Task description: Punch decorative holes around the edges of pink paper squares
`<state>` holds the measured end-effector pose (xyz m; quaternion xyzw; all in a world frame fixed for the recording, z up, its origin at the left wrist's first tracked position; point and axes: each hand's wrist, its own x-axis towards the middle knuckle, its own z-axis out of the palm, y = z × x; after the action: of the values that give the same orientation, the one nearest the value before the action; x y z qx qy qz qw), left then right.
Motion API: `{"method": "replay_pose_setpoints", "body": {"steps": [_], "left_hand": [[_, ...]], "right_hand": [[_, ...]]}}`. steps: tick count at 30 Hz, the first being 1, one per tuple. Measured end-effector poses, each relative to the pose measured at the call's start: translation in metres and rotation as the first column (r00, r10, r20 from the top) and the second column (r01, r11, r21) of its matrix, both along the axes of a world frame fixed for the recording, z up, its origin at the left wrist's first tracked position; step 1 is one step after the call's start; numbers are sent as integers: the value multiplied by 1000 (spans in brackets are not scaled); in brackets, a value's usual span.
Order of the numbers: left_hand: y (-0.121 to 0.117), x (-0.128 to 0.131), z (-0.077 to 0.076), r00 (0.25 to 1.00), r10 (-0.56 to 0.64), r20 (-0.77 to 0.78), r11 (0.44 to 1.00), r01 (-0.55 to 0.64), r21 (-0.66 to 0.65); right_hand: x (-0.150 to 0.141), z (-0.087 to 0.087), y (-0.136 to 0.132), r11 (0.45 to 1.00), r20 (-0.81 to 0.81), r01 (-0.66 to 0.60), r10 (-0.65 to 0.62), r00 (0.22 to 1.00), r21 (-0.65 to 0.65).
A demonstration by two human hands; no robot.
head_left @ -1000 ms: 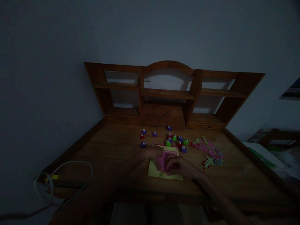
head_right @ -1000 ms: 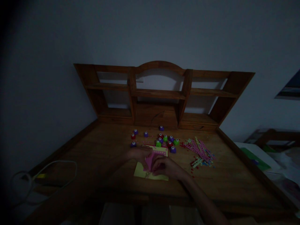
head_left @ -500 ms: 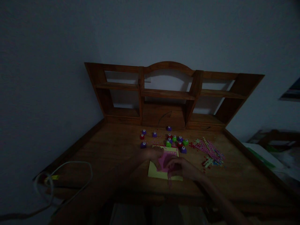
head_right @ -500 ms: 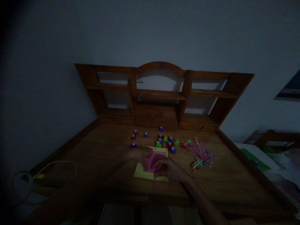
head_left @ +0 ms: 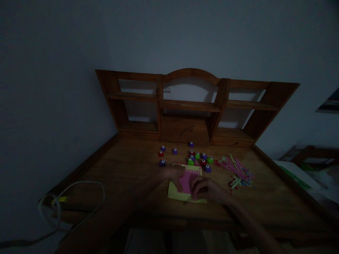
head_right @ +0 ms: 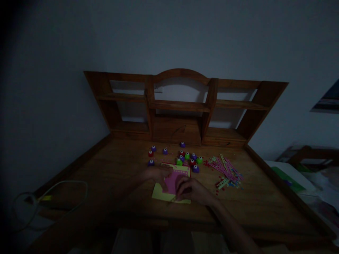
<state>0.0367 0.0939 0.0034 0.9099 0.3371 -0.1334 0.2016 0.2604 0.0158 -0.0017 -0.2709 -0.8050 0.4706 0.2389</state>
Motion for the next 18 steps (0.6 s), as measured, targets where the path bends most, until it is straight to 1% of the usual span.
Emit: {"method": "replay_pose_setpoints", "body": {"steps": [2,5,9,14,18], "left_hand": [[-1,1,2,999,-9,-38,1000,9,-2],[-5,3,10,998,4,-65,1000,-4,14],[-11,5,19,996,45,-71,999,-45,-2],[-11,4,19,998,28,-56,1000,-28,1],[-9,4,17,998,21,-63,1000,-21,3]], "right_hand": [[3,3,-2,1000,23,17,-17,1000,-4],[6,5,-2,999,49,43,-43,998,16],[5,-2,1,998,25,47,-48,999,43],[4,-12,3,997,-25,71,-70,997,38],[10,-8,0,998,-27,48,-48,999,32]]}}
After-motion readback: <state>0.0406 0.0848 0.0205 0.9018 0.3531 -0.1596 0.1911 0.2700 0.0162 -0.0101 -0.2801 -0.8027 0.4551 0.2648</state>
